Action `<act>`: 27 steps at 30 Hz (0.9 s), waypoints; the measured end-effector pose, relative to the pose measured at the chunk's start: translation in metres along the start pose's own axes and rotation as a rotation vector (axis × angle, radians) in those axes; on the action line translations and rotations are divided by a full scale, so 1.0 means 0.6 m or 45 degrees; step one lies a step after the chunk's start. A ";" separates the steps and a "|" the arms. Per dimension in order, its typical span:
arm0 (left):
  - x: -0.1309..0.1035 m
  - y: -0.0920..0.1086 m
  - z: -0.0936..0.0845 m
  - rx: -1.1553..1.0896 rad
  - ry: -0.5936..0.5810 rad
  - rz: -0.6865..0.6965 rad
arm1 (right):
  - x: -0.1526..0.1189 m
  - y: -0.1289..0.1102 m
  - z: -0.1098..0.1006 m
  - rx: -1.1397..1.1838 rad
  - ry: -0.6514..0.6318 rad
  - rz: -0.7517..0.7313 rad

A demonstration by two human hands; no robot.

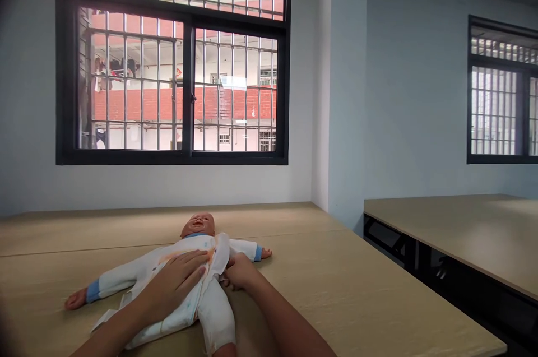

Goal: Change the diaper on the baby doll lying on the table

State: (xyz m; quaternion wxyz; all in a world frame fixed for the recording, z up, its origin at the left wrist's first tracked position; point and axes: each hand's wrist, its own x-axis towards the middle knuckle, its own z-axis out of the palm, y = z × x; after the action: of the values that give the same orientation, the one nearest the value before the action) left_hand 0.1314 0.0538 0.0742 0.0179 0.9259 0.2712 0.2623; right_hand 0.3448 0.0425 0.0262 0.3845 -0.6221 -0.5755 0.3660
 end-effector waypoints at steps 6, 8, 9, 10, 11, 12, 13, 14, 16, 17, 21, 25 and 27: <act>0.014 -0.007 -0.010 -0.158 -0.027 -0.054 | -0.003 -0.013 -0.012 0.157 -0.234 0.091; 0.023 -0.007 -0.012 -0.167 -0.025 -0.070 | -0.004 -0.018 -0.022 0.230 -0.393 0.120; 0.028 -0.005 -0.013 -0.180 -0.034 -0.065 | -0.005 -0.019 -0.027 0.262 -0.472 0.119; 0.034 -0.003 -0.014 -0.199 -0.053 -0.047 | -0.005 -0.019 -0.031 0.287 -0.533 0.109; 0.041 0.000 -0.015 -0.219 -0.075 -0.019 | -0.005 -0.018 -0.034 0.302 -0.570 0.096; 0.049 0.003 -0.015 -0.230 -0.101 0.020 | -0.005 -0.016 -0.036 0.307 -0.590 0.085; 0.057 0.005 -0.013 -0.226 -0.130 0.060 | -0.005 -0.014 -0.037 0.308 -0.587 0.075; 0.066 0.007 -0.011 -0.199 -0.161 0.095 | -0.005 -0.012 -0.037 0.308 -0.567 0.069; 0.085 0.005 -0.001 -0.103 -0.226 0.138 | -0.004 -0.008 -0.035 0.315 -0.524 0.077; 0.095 0.002 0.005 -0.056 -0.259 0.146 | -0.003 -0.007 -0.035 0.319 -0.509 0.090; 0.127 -0.019 0.032 0.038 -0.287 0.084 | 0.002 -0.005 -0.034 0.334 -0.494 0.114; 0.151 -0.045 0.041 0.063 -0.346 0.001 | 0.010 0.000 -0.032 0.335 -0.495 0.084; 0.164 -0.056 0.038 0.031 -0.414 -0.001 | 0.011 0.002 -0.029 0.292 -0.471 0.086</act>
State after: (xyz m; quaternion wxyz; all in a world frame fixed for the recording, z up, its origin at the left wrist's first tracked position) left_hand 0.1966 0.1350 0.0952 0.0506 0.9562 0.2684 0.1058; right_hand 0.3615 0.0480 0.0325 0.3280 -0.5154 -0.5696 0.5498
